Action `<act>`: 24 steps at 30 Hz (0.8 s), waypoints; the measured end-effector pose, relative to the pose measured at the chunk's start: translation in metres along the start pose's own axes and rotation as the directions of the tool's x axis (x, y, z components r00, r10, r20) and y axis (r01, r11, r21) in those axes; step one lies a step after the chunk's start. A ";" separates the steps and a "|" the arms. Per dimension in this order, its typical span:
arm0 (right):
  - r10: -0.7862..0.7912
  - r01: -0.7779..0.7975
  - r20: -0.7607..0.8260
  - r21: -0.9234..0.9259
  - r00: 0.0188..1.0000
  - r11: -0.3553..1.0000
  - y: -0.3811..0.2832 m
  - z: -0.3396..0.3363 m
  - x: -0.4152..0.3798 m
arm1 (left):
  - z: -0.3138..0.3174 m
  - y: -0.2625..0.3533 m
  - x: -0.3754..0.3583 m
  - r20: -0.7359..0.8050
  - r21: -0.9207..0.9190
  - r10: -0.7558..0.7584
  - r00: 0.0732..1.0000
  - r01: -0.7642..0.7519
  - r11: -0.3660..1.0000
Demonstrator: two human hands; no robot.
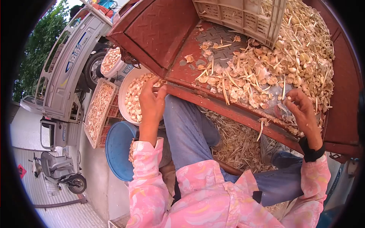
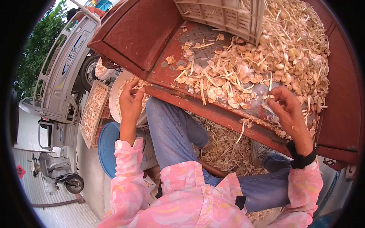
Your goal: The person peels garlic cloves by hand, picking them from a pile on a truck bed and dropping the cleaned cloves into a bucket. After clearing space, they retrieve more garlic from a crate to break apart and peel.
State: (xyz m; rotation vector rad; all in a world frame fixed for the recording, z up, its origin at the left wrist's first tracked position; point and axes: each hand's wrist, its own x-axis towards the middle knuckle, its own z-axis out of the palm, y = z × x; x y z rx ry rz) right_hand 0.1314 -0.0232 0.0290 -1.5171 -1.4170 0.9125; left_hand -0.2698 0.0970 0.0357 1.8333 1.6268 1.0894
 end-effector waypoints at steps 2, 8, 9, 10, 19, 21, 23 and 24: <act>-0.094 0.092 0.059 0.036 0.994 0.995 -0.018 0.021 -0.007 | 0.044 0.059 -0.043 0.352 -0.416 0.079 0.933 0.080 0.906; -0.334 0.358 0.132 -0.250 0.933 0.900 -0.049 0.044 -0.019 | 0.152 0.114 -0.101 0.731 -0.670 0.262 0.630 0.736 0.096; -0.400 0.422 0.136 -0.329 0.906 0.845 -0.049 0.043 -0.018 | 0.154 0.112 -0.103 0.741 -0.652 0.248 0.624 0.758 0.038; -0.463 0.481 0.146 -0.402 0.874 0.779 -0.048 0.043 -0.017 | 0.153 0.109 -0.105 0.751 -0.632 0.233 0.618 0.775 -0.020; -0.036 -0.048 -0.107 -0.686 0.994 0.726 -0.012 -0.011 0.008 | 0.011 0.150 -0.096 0.571 -0.674 0.608 0.552 0.737 -0.036; -0.100 0.041 -0.019 -0.823 0.995 0.566 0.029 -0.038 0.018 | 0.002 0.163 -0.109 0.360 -0.737 0.756 0.547 0.664 -0.129; -0.298 0.258 0.099 -0.787 0.949 0.561 0.035 -0.033 0.021 | -0.004 0.181 -0.117 0.274 -0.715 0.747 0.605 0.648 -0.262; -0.390 0.364 0.157 -0.757 0.907 0.542 0.035 -0.033 0.020 | -0.005 0.190 -0.119 0.200 -0.751 0.717 0.668 0.575 -0.326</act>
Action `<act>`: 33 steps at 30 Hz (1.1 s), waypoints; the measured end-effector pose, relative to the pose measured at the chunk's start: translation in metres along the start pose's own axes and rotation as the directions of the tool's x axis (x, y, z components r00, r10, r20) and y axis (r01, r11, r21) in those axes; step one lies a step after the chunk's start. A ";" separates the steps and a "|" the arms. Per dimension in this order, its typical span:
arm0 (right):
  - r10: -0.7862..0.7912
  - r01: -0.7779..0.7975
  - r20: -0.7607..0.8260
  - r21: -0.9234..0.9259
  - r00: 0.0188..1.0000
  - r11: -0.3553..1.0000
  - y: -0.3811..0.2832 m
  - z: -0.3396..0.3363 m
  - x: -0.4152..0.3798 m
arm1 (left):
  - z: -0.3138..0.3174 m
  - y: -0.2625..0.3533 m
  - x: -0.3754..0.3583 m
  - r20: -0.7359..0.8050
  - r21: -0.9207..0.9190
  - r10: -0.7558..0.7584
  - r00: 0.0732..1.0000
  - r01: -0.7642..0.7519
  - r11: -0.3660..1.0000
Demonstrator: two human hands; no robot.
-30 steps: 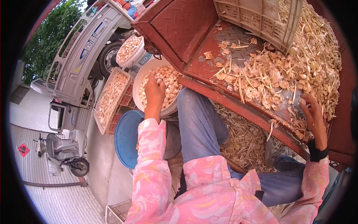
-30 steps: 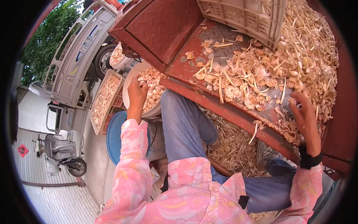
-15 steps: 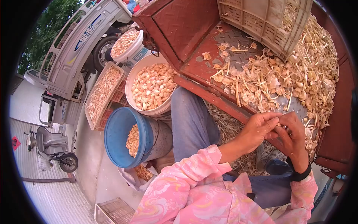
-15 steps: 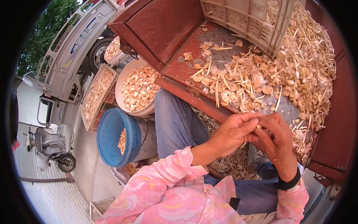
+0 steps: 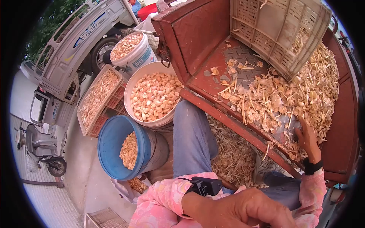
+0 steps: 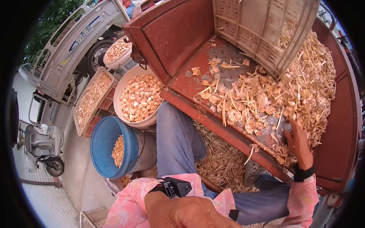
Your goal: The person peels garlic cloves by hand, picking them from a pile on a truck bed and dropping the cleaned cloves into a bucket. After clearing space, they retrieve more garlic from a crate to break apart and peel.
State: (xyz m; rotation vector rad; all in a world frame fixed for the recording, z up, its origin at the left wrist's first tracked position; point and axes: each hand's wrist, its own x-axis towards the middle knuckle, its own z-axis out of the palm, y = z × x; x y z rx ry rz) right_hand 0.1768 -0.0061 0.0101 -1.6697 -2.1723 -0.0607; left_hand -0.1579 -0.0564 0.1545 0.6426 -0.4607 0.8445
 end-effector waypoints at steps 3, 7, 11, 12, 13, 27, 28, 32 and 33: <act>0.227 -0.240 0.204 0.043 0.952 0.970 -0.042 -0.018 0.012 | -0.003 -0.005 -0.006 0.010 0.003 -0.001 1.000 0.001 1.000; 0.156 -0.174 0.106 0.201 0.982 0.964 -0.082 -0.025 0.026 | 0.002 -0.002 -0.011 -0.024 -0.066 -0.044 0.999 0.043 0.997; 0.204 -0.227 0.111 0.268 0.973 0.936 -0.086 -0.015 0.027 | 0.007 -0.011 -0.015 -0.078 -0.097 -0.011 0.997 0.003 0.995; 0.204 -0.228 0.111 0.280 0.973 0.933 -0.085 -0.010 0.028 | 0.008 -0.011 -0.016 -0.099 -0.065 -0.021 0.995 0.015 0.998; 0.208 -0.232 0.112 0.289 0.972 0.929 -0.083 -0.006 0.027 | 0.009 -0.011 -0.018 -0.120 -0.033 -0.031 0.992 0.027 0.999; 0.186 -0.223 0.156 0.279 0.970 0.934 -0.086 0.002 0.018 | -0.213 0.234 -0.152 -0.329 0.372 0.704 0.630 0.771 -0.516; 0.185 -0.223 0.157 0.274 0.970 0.935 -0.085 0.006 0.019 | -0.229 0.223 -0.143 -0.468 0.368 0.584 0.664 0.747 -0.554; 0.201 -0.248 0.182 0.284 0.962 0.926 -0.082 0.013 0.019 | -0.286 0.199 -0.128 -0.574 0.209 0.358 0.737 0.554 -0.806; 0.212 -0.263 0.200 0.282 0.957 0.923 -0.082 0.013 0.020 | -0.299 0.199 -0.130 -0.601 0.185 0.344 0.721 0.544 -0.818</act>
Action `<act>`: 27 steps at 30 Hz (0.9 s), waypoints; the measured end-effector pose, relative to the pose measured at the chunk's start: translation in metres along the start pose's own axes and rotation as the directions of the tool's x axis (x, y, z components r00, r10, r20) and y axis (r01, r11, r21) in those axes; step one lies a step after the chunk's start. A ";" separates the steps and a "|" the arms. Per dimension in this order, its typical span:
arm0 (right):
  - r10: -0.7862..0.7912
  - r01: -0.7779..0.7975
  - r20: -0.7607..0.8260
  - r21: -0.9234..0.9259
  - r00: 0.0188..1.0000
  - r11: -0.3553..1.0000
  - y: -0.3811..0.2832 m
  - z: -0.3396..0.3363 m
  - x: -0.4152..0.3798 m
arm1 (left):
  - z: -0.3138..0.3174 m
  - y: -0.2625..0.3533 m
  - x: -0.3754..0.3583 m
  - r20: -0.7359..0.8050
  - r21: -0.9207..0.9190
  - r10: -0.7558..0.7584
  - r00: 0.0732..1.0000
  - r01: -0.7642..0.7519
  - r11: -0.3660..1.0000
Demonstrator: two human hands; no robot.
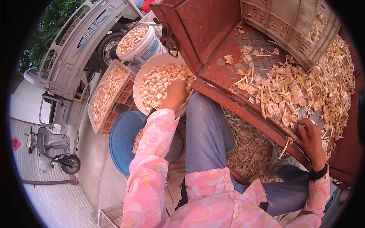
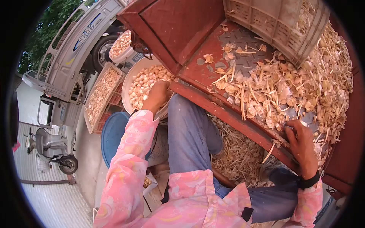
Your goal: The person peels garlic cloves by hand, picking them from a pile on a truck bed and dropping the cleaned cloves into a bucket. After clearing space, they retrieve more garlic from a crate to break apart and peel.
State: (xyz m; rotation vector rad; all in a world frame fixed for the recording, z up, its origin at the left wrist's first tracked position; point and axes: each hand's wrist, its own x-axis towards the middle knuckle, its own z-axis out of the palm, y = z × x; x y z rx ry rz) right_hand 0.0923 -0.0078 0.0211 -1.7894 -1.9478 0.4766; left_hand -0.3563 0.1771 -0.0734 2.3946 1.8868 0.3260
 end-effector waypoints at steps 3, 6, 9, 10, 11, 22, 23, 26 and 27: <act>0.043 -0.043 0.028 -0.007 0.999 0.999 -0.002 -0.003 0.000 | 0.024 -0.005 0.008 0.039 0.080 -0.043 0.998 0.040 0.996; 0.029 -0.029 0.024 -0.021 0.999 0.999 -0.003 -0.004 0.000 | 0.028 -0.009 0.011 0.075 0.054 -0.098 0.992 0.094 0.994; -0.018 0.018 0.000 -0.011 1.000 1.000 0.001 -0.002 0.000 | 0.010 -0.023 0.010 0.130 -0.142 -0.235 0.963 0.252 0.957; -0.012 0.012 -0.004 -0.010 1.000 1.000 0.002 -0.001 -0.001 | 0.003 -0.027 0.010 0.155 -0.223 -0.290 0.944 0.319 0.921; -0.006 0.006 -0.006 -0.009 1.000 1.000 0.004 -0.001 -0.001 | -0.001 -0.027 0.007 0.129 -0.194 -0.280 0.951 0.301 0.934; 0.054 -0.054 0.026 0.010 0.998 0.998 0.004 -0.003 -0.001 | 0.013 -0.010 0.018 0.056 0.009 -0.052 0.997 0.051 0.999; 0.055 -0.055 0.027 0.010 0.998 0.998 0.003 -0.003 -0.001 | 0.017 -0.012 0.019 0.047 0.016 -0.065 0.997 0.065 0.998; 0.043 -0.043 0.028 -0.006 0.999 0.999 0.004 -0.002 -0.001 | 0.014 -0.010 0.017 0.078 0.006 -0.087 0.993 0.087 0.996; 0.041 -0.041 0.031 -0.005 0.999 0.999 0.004 -0.003 0.000 | 0.013 -0.009 0.017 0.070 0.021 -0.103 0.992 0.101 0.995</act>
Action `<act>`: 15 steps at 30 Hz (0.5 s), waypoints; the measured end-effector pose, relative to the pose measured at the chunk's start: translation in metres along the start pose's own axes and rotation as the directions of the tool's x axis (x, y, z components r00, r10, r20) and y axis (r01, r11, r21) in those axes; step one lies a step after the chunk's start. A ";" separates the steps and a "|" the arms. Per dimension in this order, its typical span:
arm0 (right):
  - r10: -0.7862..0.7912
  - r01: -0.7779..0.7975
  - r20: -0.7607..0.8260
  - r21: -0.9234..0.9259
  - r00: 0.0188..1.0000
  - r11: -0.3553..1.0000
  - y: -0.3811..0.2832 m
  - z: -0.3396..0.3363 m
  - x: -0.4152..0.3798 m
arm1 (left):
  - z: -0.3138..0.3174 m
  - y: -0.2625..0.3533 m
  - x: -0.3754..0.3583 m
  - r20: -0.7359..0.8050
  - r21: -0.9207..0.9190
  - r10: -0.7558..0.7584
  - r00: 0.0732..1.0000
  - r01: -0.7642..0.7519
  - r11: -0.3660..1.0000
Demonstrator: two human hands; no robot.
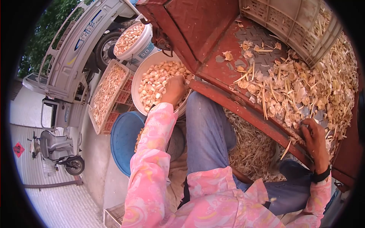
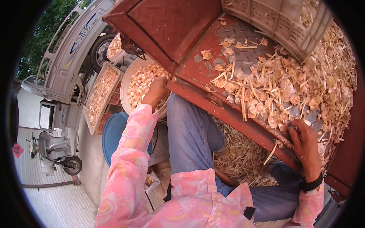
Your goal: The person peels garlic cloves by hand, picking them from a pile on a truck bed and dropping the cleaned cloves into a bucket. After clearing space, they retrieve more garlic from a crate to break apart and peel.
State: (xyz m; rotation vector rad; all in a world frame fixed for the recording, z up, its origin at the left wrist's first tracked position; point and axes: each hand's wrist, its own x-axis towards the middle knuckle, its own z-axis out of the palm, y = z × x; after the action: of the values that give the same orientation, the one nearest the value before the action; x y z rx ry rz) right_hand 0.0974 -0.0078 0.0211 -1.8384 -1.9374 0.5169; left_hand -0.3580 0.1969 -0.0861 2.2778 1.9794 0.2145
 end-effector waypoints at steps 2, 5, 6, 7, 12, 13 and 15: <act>-0.002 0.002 0.005 -0.001 1.000 1.000 0.000 -0.001 -0.001 | -0.001 0.002 0.000 -0.014 0.026 -0.029 0.999 0.029 0.999; -0.085 0.085 -0.050 -0.004 0.995 0.996 0.007 0.001 -0.002 | 0.001 -0.029 0.007 0.134 -0.532 -0.340 0.931 0.357 0.768; -0.047 0.044 -0.101 -0.034 0.994 0.998 0.010 0.000 -0.002 | -0.010 -0.027 0.002 0.214 -0.725 -0.338 0.917 0.381 0.574; -0.013 0.004 -0.150 -0.060 0.989 0.998 0.016 -0.002 -0.001 | -0.030 -0.019 -0.009 0.289 -0.858 -0.315 0.904 0.390 0.334; 0.150 -0.216 -0.320 -0.182 0.935 0.959 0.083 -0.020 0.025 | -0.077 -0.003 -0.055 0.338 -0.883 -0.037 0.940 0.303 -0.358; 0.101 -0.162 -0.307 -0.182 0.946 0.970 0.099 -0.018 0.027 | -0.079 0.002 -0.062 0.330 -0.867 0.009 0.944 0.307 -0.393; 0.112 -0.145 -0.218 -0.145 0.970 0.979 0.103 -0.021 0.033 | -0.087 0.019 -0.076 0.293 -0.831 0.089 0.952 0.300 -0.469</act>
State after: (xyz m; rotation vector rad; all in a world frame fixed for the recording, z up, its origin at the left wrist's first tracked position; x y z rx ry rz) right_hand 0.1943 0.0304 -0.0147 -2.0385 -1.7718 0.2003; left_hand -0.3660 0.1186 -0.0001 0.5852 0.7433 1.0905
